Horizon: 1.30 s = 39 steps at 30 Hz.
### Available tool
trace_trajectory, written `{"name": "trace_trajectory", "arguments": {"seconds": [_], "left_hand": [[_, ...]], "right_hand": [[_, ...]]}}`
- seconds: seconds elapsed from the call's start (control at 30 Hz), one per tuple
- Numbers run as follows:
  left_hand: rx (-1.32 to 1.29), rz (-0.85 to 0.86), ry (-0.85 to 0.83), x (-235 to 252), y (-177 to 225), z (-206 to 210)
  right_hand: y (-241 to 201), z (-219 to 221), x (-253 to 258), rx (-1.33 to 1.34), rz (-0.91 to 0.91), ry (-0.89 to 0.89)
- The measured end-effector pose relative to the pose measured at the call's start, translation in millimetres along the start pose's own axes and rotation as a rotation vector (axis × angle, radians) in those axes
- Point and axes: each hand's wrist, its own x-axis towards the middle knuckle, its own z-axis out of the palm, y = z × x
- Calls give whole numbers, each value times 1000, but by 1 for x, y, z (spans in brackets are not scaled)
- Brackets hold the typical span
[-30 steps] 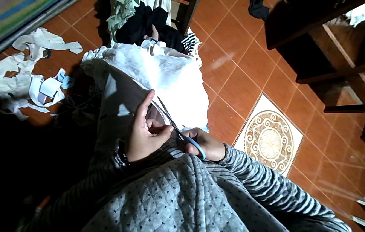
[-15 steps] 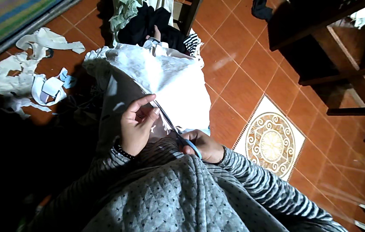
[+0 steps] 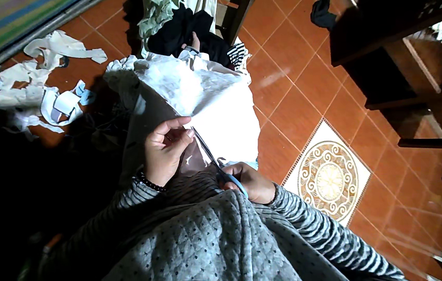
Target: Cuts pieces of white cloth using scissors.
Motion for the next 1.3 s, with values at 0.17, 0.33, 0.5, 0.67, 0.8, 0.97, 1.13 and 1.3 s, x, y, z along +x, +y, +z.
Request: {"name": "trace_trajectory", "arguments": {"seconds": [0.17, 0.33, 0.5, 0.67, 0.8, 0.97, 1.13, 1.3], "left_hand": [[71, -51, -71, -3, 8, 2], [130, 6, -38, -4, 8, 3], [68, 9, -28, -5, 8, 1], [66, 4, -25, -5, 9, 1], [66, 44, -106, -6, 5, 1], [84, 51, -73, -7, 3, -1], [87, 62, -89, -8, 2, -2], [96, 84, -102, -9, 0, -3]], "right_hand": [[-2, -3, 6, -73, -9, -39], [-9, 0, 21, -102, -33, -78], [-6, 5, 30, -5, -92, -84], [-7, 8, 32, 2, -49, -74], [-14, 7, 37, -19, -16, -87], [-12, 9, 41, 99, -24, -65], [-13, 8, 44, 29, -27, -93], [-12, 7, 47, 72, -64, -85]]}}
